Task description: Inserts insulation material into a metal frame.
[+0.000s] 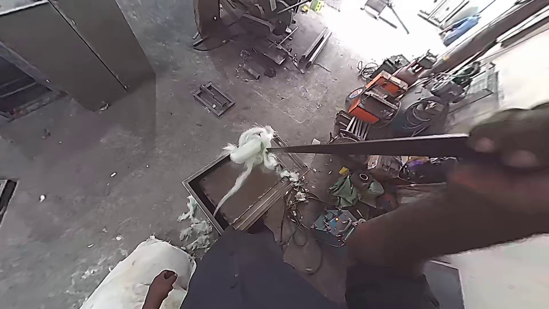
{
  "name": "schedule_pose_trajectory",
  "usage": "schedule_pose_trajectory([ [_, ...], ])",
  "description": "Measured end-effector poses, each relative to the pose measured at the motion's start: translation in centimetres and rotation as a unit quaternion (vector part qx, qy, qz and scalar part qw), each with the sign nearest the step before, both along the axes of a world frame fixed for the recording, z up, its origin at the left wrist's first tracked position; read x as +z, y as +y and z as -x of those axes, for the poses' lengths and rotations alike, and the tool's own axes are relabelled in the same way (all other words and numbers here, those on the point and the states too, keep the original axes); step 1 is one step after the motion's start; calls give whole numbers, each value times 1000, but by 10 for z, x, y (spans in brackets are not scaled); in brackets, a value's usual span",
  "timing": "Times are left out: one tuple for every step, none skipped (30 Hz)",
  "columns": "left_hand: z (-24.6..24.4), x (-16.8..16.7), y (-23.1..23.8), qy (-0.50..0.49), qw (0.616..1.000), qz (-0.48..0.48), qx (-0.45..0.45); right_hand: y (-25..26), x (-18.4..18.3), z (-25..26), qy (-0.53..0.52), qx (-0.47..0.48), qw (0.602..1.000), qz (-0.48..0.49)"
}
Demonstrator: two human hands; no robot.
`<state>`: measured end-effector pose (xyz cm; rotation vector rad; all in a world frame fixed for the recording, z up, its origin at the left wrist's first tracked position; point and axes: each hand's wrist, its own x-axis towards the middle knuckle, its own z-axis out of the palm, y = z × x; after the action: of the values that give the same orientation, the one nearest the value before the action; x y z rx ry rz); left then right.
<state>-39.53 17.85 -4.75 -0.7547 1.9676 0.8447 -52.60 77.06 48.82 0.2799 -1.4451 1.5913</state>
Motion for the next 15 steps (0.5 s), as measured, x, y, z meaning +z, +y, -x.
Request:
schedule_pose_trajectory([
  [0, 0, 1, -1, 1000, -2, 0, -9, -2, 13, -24, -7, 1000, -9],
  [0, 1, 2, -2, 1000, -3, 0, -18, -4, 27, -47, -21, 998, -21],
  [1, 1, 2, 0, 1000, -5, -3, -27, -5, 40, -60, -33, 997, -31],
  [3, 1, 2, 4, 1000, -6, -2, -36, -3, 55, -55, -49, 997, -34],
  [5, 1, 2, 8, 1000, -4, 2, -43, -1, 66, -44, -54, 997, -40],
  [8, 2, 2, 9, 1000, -1, 8, -47, 2, 74, -41, -46, 997, -55],
  [9, 4, 2, 9, 1000, 1, 16, -49, 4, 82, -43, -31, 996, -68],
  [9, 5, 0, 9, 1000, 3, 22, -49, 4, 92, -48, -15, 996, -76],
  [6, 6, -2, 7, 1000, 7, 26, -46, -4, 104, -61, -12, 995, -78],
  [4, 6, -3, 9, 1000, 11, 28, -43, -20, 118, -79, -20, 994, -77],
  [3, 7, -4, 12, 999, 12, 31, -38, -44, 134, -100, -34, 991, -76],
  [2, 9, -4, 13, 999, 13, 36, -33, -75, 150, -116, -40, 990, -73],
  [3, 10, -4, 17, 999, 11, 48, -29, -108, 162, -125, -41, 989, -64],
  [2, 9, -3, 19, 998, 9, 60, -24, -139, 172, -124, -36, 991, -43],
  [-3, 8, -3, 20, 997, 7, 72, -21, -161, 176, -119, -30, 992, -20],
])
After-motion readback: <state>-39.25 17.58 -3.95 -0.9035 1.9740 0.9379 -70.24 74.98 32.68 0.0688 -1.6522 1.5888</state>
